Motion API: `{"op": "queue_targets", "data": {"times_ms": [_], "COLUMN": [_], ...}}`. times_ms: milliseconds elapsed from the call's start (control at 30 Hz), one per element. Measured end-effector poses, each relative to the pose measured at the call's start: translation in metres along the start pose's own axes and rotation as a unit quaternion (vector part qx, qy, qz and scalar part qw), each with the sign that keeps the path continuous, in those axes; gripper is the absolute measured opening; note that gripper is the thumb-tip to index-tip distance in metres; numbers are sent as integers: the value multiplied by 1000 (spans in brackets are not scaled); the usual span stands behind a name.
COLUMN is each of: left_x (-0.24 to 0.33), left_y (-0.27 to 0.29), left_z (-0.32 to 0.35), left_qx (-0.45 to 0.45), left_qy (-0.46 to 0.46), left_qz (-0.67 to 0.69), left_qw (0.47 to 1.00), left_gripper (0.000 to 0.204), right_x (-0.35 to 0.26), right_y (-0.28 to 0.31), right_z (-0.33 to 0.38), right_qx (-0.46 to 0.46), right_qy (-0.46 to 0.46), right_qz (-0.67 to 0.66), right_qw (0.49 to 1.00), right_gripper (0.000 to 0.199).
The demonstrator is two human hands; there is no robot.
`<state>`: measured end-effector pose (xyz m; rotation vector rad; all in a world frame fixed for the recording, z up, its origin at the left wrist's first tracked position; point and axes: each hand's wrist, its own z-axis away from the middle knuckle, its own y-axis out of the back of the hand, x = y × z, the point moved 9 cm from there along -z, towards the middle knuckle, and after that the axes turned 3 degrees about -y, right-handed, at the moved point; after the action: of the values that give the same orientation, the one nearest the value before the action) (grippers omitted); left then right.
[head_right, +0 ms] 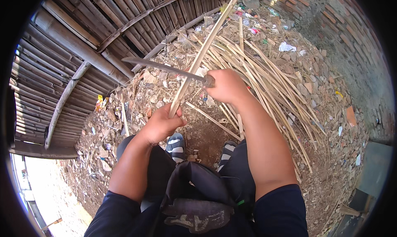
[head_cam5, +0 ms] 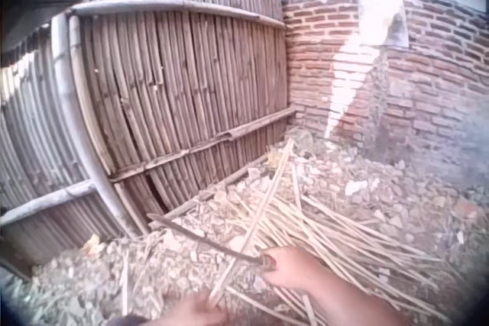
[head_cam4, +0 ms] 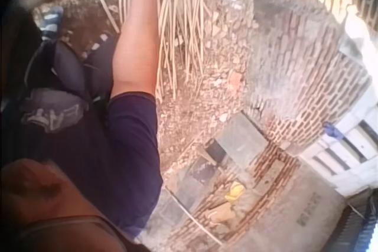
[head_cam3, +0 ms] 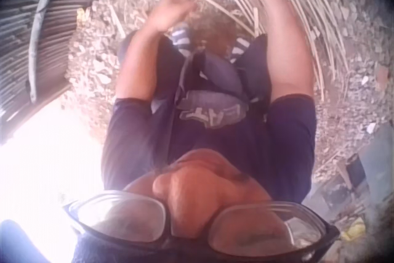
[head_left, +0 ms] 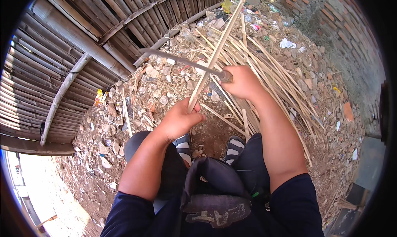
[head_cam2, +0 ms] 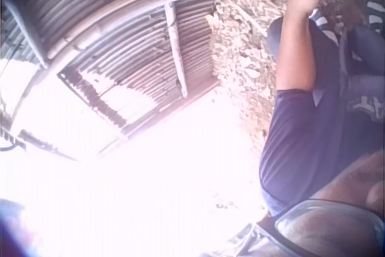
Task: The person splits a long thin piece of bamboo lengthwise by hand using a large knife, pulling the blade down through the grain while holding the wood steady.
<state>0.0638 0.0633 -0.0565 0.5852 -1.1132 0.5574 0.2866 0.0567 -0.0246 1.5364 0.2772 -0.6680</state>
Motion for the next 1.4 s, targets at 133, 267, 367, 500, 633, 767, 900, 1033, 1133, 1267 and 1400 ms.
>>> {"op": "queue_targets", "data": {"times_ms": [133, 267, 367, 500, 633, 767, 900, 1033, 1133, 1267, 1400], "left_x": [-9, -18, 0, 0, -8, 11, 12, -2, 14, 17, 13], "left_y": [-8, 2, -3, -5, 5, -2, 5, 16, 7, 15, 24], "left_z": [-1, 0, 2, 0, 2, 9, 6, 5, 8, 9, 8], "left_qx": [-45, -24, -6, -9, 14, 18, 23, 18, 34, 59, 64], "left_qy": [36, 69, 4, 2, 17, -6, -14, -31, -32, -18, -30], "left_qz": [40, 70, -47, -66, -62, -127, -201, -113, -175, -199, -210], "left_qw": [998, 995, 999, 998, 998, 992, 979, 993, 983, 978, 975], "left_gripper": [27, 26, 28, 29, 31, 35, 38, 43, 42, 46, 46], "right_x": [12, -25, -23, 19, -28, 19, 9, -48, 12, 9, -31], "right_y": [-10, -11, 6, 10, 5, 14, 27, 15, 23, 34, 23], "right_z": [-7, 4, 5, -6, 9, -4, 6, 18, 0, 6, 15], "right_qx": [-47, -17, 15, 63, 23, 43, 111, 49, 94, 129, 96], "right_qy": [-13, 3, 16, -52, 7, -81, -66, 50, -24, -62, 25], "right_qz": [-71, 25, 65, -2, 82, -38, 25, 127, 29, -4, 98], "right_qw": [996, 1000, 998, 997, 996, 995, 991, 990, 995, 990, 990], "right_gripper": [25, 22, 21, 22, 24, 23, 22, 18, 20, 22, 14]}}
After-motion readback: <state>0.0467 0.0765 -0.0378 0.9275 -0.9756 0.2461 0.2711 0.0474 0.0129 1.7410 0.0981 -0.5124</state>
